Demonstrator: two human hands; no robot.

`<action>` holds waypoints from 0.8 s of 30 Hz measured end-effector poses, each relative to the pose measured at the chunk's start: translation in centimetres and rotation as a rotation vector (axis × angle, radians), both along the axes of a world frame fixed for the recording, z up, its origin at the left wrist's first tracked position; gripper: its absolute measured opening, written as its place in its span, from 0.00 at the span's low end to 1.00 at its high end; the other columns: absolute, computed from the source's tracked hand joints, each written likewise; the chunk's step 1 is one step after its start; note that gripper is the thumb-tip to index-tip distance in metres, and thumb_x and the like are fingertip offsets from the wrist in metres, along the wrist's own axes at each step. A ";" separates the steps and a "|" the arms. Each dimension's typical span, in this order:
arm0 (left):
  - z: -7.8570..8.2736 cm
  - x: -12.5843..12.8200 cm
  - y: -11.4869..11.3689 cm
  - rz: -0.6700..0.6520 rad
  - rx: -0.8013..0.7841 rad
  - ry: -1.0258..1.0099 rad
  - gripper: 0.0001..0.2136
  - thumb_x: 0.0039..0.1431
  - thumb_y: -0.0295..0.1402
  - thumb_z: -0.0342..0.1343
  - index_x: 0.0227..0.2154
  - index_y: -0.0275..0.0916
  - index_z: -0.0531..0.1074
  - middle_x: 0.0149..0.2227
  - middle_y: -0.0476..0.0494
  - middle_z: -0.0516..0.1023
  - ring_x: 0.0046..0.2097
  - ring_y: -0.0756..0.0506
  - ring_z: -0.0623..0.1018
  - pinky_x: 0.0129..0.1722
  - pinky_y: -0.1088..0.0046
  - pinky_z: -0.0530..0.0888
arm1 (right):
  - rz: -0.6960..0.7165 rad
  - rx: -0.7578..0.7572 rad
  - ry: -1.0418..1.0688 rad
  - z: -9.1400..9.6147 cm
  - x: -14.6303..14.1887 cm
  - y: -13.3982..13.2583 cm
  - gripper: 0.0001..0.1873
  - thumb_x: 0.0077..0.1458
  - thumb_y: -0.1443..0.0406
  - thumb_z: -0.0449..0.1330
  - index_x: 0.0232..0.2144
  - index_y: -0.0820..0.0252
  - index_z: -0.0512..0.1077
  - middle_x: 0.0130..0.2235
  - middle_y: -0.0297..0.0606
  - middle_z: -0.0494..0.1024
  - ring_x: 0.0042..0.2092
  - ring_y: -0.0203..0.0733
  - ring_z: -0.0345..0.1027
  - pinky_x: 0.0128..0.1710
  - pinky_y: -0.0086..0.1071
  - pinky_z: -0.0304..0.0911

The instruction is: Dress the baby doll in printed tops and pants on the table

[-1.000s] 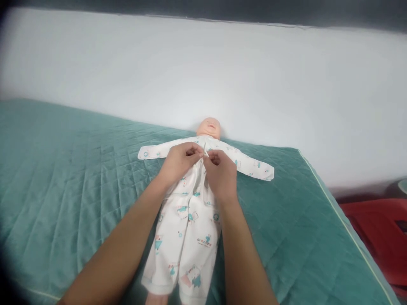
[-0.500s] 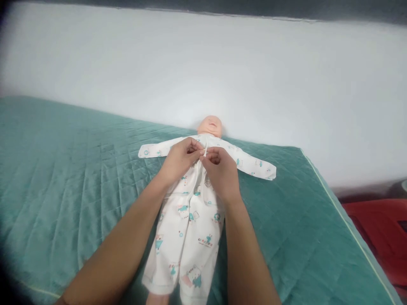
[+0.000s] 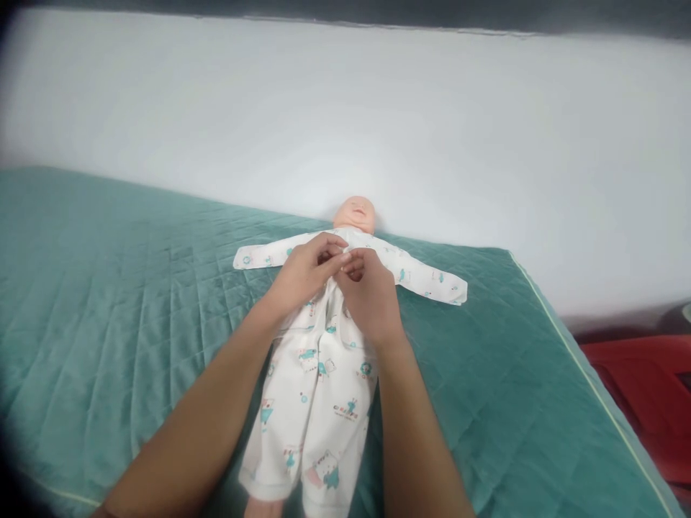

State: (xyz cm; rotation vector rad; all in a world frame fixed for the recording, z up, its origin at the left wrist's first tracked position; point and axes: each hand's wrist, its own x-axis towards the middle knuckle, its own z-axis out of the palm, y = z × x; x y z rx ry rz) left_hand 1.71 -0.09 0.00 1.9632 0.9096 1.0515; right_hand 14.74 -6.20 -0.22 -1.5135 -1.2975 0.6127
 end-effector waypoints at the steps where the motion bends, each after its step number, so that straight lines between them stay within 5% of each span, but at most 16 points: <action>1: 0.0 0.1 -0.1 0.010 -0.017 -0.006 0.08 0.62 0.36 0.56 0.42 0.41 0.73 0.34 0.50 0.80 0.36 0.49 0.76 0.39 0.74 0.70 | -0.003 0.004 -0.022 0.0 -0.1 0.0 0.11 0.53 0.63 0.64 0.40 0.56 0.71 0.34 0.31 0.76 0.33 0.36 0.66 0.34 0.32 0.62; 15: -0.2 -0.2 0.3 -0.023 -0.224 -0.164 0.09 0.59 0.31 0.53 0.43 0.40 0.73 0.27 0.52 0.75 0.31 0.50 0.74 0.34 0.75 0.70 | -0.016 -0.035 -0.044 0.3 0.1 -0.2 0.18 0.52 0.61 0.65 0.46 0.54 0.71 0.33 0.31 0.78 0.33 0.39 0.70 0.35 0.34 0.63; 24: 0.1 -0.7 0.3 -0.001 -0.177 -0.079 0.08 0.60 0.35 0.54 0.39 0.40 0.75 0.28 0.51 0.75 0.30 0.50 0.74 0.32 0.74 0.69 | 0.001 -0.060 -0.066 0.6 0.4 -0.4 0.15 0.52 0.62 0.64 0.44 0.53 0.72 0.34 0.33 0.77 0.35 0.39 0.69 0.35 0.34 0.62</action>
